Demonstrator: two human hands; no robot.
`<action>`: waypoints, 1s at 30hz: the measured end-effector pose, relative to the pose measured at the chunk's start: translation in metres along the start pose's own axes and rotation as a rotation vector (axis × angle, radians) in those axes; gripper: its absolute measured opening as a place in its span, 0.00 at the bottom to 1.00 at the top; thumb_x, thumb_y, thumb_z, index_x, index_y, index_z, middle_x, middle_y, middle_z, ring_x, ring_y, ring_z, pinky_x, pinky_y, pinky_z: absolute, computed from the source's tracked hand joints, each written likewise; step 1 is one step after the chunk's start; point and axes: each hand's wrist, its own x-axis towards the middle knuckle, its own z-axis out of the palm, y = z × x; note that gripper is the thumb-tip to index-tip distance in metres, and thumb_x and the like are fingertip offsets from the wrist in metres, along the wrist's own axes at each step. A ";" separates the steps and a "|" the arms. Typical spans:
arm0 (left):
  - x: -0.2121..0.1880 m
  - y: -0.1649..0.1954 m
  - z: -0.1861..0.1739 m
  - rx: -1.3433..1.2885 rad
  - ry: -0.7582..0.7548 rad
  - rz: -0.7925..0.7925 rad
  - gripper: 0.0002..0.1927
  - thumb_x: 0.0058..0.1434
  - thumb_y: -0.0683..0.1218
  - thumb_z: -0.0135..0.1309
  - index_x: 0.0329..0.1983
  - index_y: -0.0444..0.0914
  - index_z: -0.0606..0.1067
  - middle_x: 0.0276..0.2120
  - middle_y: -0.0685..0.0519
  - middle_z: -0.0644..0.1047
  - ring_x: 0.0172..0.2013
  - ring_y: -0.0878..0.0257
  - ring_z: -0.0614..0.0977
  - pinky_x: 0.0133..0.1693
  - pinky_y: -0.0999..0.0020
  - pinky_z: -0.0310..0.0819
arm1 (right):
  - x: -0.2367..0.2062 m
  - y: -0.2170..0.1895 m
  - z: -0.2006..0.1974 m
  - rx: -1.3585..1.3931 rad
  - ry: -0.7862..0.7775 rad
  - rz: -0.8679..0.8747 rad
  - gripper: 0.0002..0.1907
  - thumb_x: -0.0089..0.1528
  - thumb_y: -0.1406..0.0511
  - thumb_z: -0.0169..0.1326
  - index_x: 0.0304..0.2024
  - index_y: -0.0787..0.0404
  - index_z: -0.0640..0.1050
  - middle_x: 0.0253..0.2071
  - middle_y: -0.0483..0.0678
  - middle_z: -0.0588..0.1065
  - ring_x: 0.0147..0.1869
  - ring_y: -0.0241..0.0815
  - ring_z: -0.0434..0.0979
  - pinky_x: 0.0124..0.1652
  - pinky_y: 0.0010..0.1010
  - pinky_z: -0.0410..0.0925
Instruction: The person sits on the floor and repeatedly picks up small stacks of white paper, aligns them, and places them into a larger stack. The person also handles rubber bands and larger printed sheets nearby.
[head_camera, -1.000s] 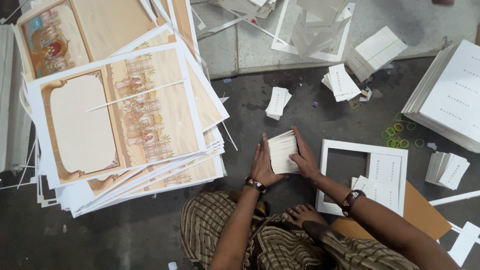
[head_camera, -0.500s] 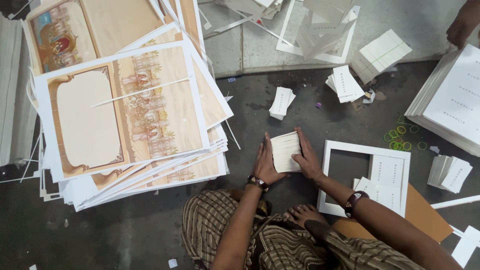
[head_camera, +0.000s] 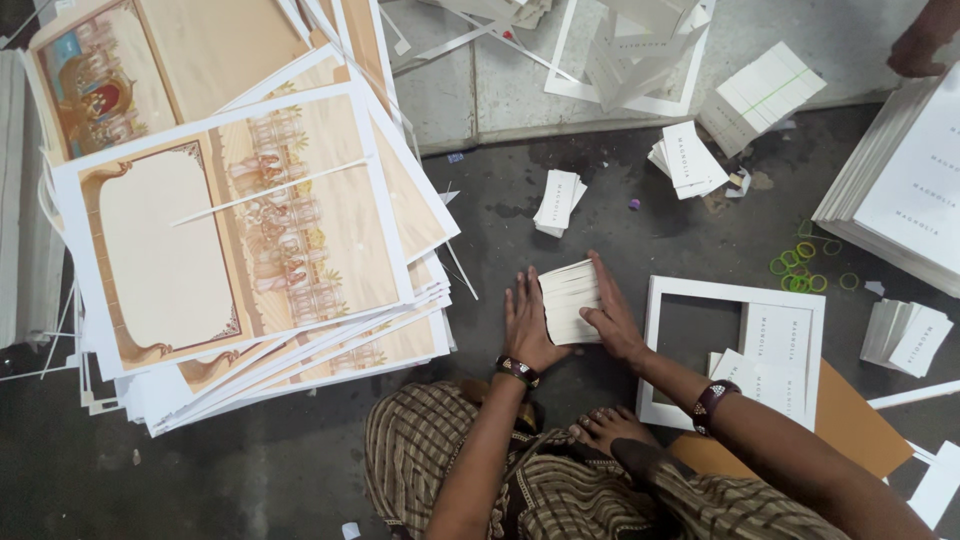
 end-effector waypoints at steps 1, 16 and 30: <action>0.000 0.000 0.000 -0.001 0.004 0.013 0.82 0.32 0.62 0.77 0.75 0.26 0.35 0.74 0.31 0.52 0.75 0.38 0.48 0.71 0.40 0.32 | 0.000 0.001 0.001 -0.005 -0.003 -0.009 0.49 0.57 0.63 0.48 0.77 0.68 0.44 0.80 0.61 0.45 0.84 0.58 0.40 0.75 0.41 0.39; -0.001 -0.007 0.010 0.011 0.127 0.046 0.70 0.32 0.64 0.75 0.73 0.34 0.52 0.71 0.43 0.61 0.75 0.43 0.53 0.72 0.38 0.36 | 0.030 -0.038 -0.039 -0.807 -0.329 -0.212 0.57 0.52 0.39 0.58 0.68 0.70 0.56 0.72 0.64 0.55 0.80 0.62 0.46 0.71 0.51 0.44; -0.027 -0.015 -0.023 -0.195 0.063 0.073 0.74 0.38 0.52 0.75 0.77 0.30 0.37 0.75 0.31 0.48 0.74 0.39 0.49 0.70 0.43 0.40 | 0.034 -0.072 -0.016 -0.855 -0.341 -0.335 0.68 0.35 0.46 0.73 0.68 0.71 0.57 0.62 0.67 0.63 0.67 0.65 0.62 0.64 0.53 0.54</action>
